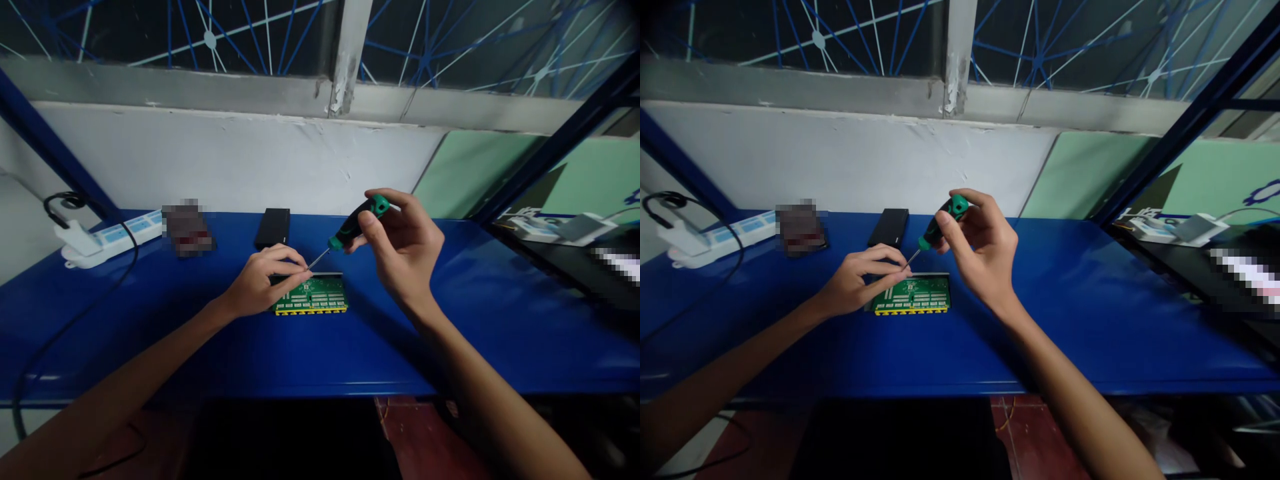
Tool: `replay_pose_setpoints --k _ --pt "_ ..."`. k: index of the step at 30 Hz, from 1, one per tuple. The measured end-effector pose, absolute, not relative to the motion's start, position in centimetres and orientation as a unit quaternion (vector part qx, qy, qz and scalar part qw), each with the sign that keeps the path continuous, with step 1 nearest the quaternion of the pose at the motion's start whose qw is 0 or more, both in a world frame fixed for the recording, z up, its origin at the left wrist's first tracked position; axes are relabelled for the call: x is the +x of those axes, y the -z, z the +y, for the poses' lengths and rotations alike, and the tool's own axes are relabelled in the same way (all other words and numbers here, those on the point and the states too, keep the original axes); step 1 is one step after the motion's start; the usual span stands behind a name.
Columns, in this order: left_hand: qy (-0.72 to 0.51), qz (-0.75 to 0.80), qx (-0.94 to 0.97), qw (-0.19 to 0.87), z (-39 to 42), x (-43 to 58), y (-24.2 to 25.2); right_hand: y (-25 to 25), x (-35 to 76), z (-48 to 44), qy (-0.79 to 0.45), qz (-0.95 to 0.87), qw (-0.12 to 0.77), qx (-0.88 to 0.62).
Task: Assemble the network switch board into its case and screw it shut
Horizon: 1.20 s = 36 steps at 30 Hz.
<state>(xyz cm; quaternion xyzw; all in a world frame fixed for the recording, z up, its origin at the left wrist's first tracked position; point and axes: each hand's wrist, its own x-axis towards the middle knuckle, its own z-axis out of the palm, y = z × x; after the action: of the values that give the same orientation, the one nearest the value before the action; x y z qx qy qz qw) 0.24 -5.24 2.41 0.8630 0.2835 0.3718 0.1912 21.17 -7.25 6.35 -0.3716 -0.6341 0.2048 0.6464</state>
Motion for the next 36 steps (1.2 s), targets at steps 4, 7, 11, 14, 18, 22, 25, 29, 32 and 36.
replay_pose_setpoints --k 4,7,11,14,18,22,25,29,32,36 --pt "-0.335 0.266 0.874 0.229 -5.4 0.2 -2.1 -6.1 20.7 -8.1 -0.197 -0.653 0.632 -0.369" --pt "-0.298 0.261 0.886 0.242 -5.3 0.1 -1.9 -6.2 20.4 -8.4 -0.199 -0.668 0.616 -0.368" --pt "-0.273 0.257 0.895 0.24 -5.1 0.1 -1.3 -6.4 20.2 -8.5 -0.196 -0.685 0.591 -0.378" --pt "-0.265 0.27 0.896 0.231 -4.9 0.0 -0.8 -6.4 20.1 -8.4 -0.174 -0.699 0.584 -0.374" --pt "-0.249 0.276 0.897 0.24 -4.8 0.1 -0.4 -6.3 20.2 -8.1 -0.147 -0.719 0.567 -0.373" --pt "-0.236 0.276 0.901 0.238 -4.9 0.2 -0.4 -5.9 20.2 -7.7 -0.116 -0.736 0.569 -0.348" --pt "-0.231 0.279 0.902 0.235 -4.9 0.2 -0.4 -5.7 20.3 -7.5 -0.103 -0.741 0.578 -0.327" --pt "-0.241 0.272 0.906 0.217 -4.7 0.2 -0.2 -5.6 20.2 -7.4 -0.101 -0.745 0.574 -0.325" --pt "-0.245 0.268 0.91 0.201 -4.6 0.2 -0.1 -5.6 20.2 -7.4 -0.1 -0.744 0.576 -0.324" --pt "-0.245 0.266 0.912 0.193 -4.6 0.2 -0.1 -5.5 20.2 -7.4 -0.101 -0.749 0.566 -0.328"
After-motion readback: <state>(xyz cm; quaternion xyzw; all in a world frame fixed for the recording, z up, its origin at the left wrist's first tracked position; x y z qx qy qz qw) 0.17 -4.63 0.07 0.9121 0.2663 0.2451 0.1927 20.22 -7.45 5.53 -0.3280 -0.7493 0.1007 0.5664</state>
